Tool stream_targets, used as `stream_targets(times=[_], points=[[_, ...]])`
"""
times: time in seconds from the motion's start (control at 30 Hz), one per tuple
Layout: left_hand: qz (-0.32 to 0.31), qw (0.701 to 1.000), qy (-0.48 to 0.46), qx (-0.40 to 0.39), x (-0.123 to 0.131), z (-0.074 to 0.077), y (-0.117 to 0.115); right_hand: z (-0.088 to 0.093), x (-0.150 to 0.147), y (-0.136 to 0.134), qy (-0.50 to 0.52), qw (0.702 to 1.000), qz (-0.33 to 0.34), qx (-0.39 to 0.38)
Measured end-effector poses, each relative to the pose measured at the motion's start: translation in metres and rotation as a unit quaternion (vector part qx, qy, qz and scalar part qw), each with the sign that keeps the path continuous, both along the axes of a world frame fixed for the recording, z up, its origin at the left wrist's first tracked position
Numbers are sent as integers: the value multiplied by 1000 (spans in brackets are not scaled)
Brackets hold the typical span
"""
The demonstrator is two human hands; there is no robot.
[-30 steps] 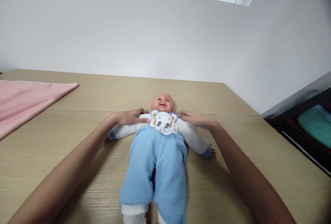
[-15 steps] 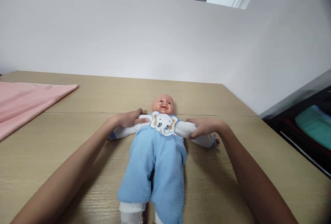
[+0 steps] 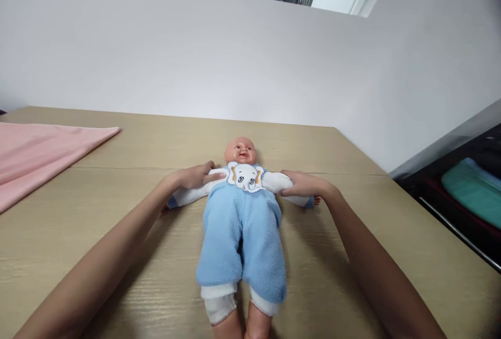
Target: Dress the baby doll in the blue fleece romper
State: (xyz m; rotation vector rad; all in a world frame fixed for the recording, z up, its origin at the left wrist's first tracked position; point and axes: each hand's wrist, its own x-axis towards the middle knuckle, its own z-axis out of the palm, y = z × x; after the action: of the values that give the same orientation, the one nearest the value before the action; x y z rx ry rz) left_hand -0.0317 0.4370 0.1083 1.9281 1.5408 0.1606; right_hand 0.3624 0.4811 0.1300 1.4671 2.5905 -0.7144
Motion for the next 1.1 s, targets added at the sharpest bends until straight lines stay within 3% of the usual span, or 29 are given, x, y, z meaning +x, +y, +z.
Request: stream_targets(times=[0.17, 0.33, 0.47, 0.57, 0.7, 0.83, 0.9, 0.97, 1.03, 1.1], points=[[24, 1000, 17, 4, 2, 5, -10, -6, 1, -14, 51, 998, -4, 30], [36, 999, 15, 29, -4, 0, -22, -28, 34, -41, 145, 981, 11, 131], [34, 995, -11, 97, -10, -8, -31, -50, 63, -68, 168, 963, -60, 205], [41, 993, -13, 108, -11, -13, -38, -57, 68, -83, 212, 950, -101, 204], [89, 988, -21, 123, -5, -16, -49, -47, 54, -93, 347, 902, -172, 192], [119, 954, -30, 274, 20, 1, -67, -32, 44, -102, 400, 877, -159, 213], [64, 937, -69, 337, 44, 18, -78, -25, 42, -104, 401, 873, -150, 234], [-29, 927, -102, 359, 73, 33, -83, -17, 38, -101, 400, 871, -141, 248], [-100, 922, -103, 360, 104, 41, -77, -4, 32, -95, 402, 866, -137, 263], [-130, 916, -89, 370, 132, 43, -62, 14, 20, -88, 410, 860, -129, 275]])
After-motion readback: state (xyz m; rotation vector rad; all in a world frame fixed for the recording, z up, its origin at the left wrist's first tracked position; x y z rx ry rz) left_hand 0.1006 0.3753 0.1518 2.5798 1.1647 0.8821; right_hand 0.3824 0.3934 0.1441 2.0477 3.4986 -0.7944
